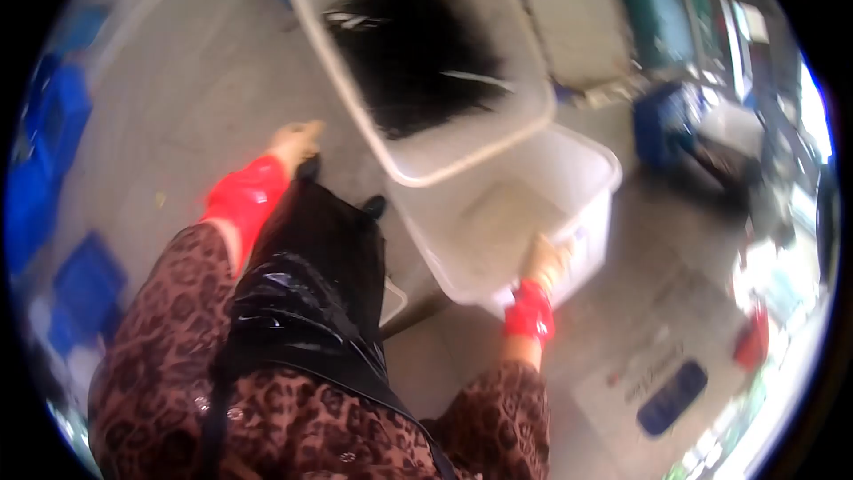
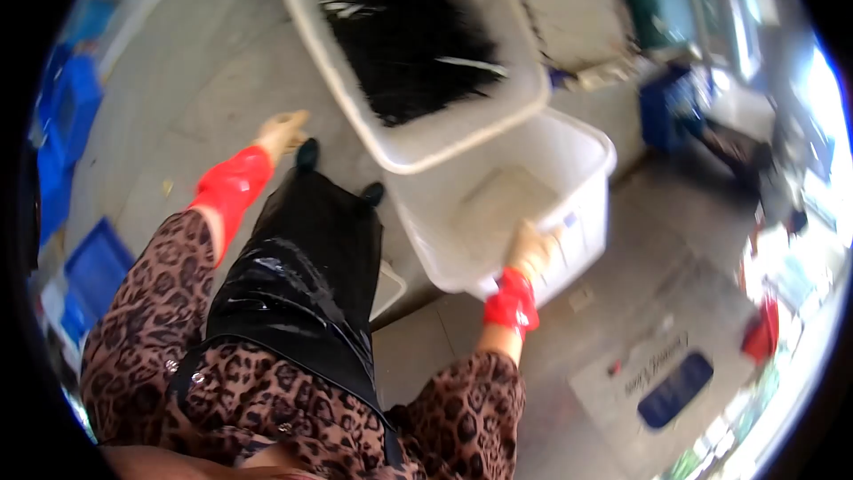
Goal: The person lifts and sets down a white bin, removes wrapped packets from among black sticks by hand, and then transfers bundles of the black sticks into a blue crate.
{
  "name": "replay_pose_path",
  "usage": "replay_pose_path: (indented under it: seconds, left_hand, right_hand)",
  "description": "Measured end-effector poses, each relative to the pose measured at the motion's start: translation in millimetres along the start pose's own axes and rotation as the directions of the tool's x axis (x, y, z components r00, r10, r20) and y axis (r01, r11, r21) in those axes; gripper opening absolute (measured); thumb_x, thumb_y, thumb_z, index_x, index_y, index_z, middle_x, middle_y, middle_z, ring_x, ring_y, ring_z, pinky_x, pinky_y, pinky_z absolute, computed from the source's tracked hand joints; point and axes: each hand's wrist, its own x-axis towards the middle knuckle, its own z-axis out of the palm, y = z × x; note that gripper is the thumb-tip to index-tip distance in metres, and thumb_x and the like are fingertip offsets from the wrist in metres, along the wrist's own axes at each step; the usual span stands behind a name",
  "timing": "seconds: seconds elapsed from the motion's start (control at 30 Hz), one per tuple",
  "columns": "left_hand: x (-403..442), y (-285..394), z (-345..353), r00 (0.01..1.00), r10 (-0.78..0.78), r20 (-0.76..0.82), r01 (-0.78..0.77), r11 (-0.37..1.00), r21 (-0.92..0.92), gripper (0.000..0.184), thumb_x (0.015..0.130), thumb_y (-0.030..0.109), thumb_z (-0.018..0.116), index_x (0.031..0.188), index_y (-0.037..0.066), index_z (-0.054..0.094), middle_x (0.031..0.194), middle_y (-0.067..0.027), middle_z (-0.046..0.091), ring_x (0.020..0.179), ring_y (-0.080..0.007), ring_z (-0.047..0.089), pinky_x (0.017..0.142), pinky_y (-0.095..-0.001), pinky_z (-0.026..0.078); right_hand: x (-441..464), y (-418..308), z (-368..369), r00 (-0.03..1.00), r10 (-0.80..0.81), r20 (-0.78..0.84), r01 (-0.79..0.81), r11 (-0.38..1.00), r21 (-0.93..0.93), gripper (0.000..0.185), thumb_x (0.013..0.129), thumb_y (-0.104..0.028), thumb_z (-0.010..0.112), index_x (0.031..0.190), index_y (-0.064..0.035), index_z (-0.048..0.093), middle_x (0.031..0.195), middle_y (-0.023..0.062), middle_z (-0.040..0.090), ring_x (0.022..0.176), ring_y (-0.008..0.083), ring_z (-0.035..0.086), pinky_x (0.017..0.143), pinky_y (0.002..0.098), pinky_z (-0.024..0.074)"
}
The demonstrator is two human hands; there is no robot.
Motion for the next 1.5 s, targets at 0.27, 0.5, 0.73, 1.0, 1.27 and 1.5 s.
replay_pose_path:
  seconds: [0.27,0.5,0.73,1.0,1.27,1.5]
  left_hand:
    - [14.7,-1.0,29.6,0.973,0.205,-0.109,-0.191,0.974,0.123,0.072,0.075,0.047,0.053,0.115,-0.011,0.039,0.113,-0.0244,0.047,0.108,-0.0312,0.043,0.092,-0.0339,0.031]
    - [49.5,17.4,81.9,0.926,0.193,-0.324,-0.153,0.977,0.147,0.054,0.069,0.030,0.052,0.102,-0.012,0.049,0.096,-0.0256,0.055,0.092,-0.0327,0.053,0.080,-0.0350,0.038]
    - [67.6,5.2,74.4,0.937,0.160,-0.310,-0.159,0.987,0.029,0.044,0.065,0.019,0.048,0.096,-0.013,0.053,0.096,-0.0314,0.052,0.097,-0.0403,0.050,0.081,-0.0368,0.039]
    - [66.2,4.3,73.2,0.940,0.134,-0.314,-0.145,0.989,-0.015,0.042,0.065,0.014,0.048,0.098,-0.012,0.052,0.098,-0.0308,0.052,0.099,-0.0409,0.048,0.082,-0.0367,0.039]
    - [50.7,-0.2,79.7,0.944,0.015,-0.331,-0.074,0.983,-0.169,0.043,0.064,0.011,0.047,0.099,-0.013,0.051,0.099,-0.0311,0.052,0.098,-0.0396,0.050,0.081,-0.0368,0.039]
    - [52.5,-64.2,-16.6,0.873,0.198,-0.445,-0.210,0.977,0.022,0.038,0.064,0.021,0.056,0.088,-0.009,0.057,0.080,-0.0177,0.060,0.073,-0.0258,0.057,0.069,-0.0335,0.042]
  right_hand:
    - [-29.0,-6.6,-3.5,0.910,0.415,0.013,-0.248,0.519,0.818,0.066,0.066,-0.016,0.056,0.125,-0.0032,0.030,0.099,0.0187,0.056,0.083,0.0256,0.057,0.076,0.0319,0.0435]
    - [0.6,7.6,3.5,0.943,0.331,-0.036,-0.130,0.466,0.875,0.063,0.066,-0.008,0.055,0.124,0.0001,0.031,0.097,0.0167,0.055,0.081,0.0246,0.055,0.075,0.0305,0.0425]
    - [-14.2,1.6,11.0,0.947,0.282,-0.152,0.003,0.466,0.885,0.056,0.067,-0.014,0.055,0.117,0.0044,0.040,0.095,0.0157,0.056,0.084,0.0225,0.054,0.076,0.0299,0.0406]
    - [-19.3,-7.3,7.5,0.947,0.285,-0.148,0.009,0.437,0.900,0.056,0.065,-0.013,0.056,0.116,0.0045,0.041,0.095,0.0144,0.056,0.083,0.0207,0.054,0.074,0.0290,0.0410]
    - [12.4,13.8,23.3,0.946,0.289,-0.145,0.006,0.433,0.902,0.057,0.063,-0.012,0.056,0.116,0.0027,0.041,0.081,0.0104,0.055,0.065,0.0171,0.051,0.062,0.0295,0.0427]
    - [0.5,23.8,26.3,0.949,0.293,-0.121,-0.006,0.399,0.917,0.055,0.063,-0.003,0.056,0.115,0.0039,0.042,0.081,0.0099,0.056,0.066,0.0169,0.053,0.061,0.0281,0.0435]
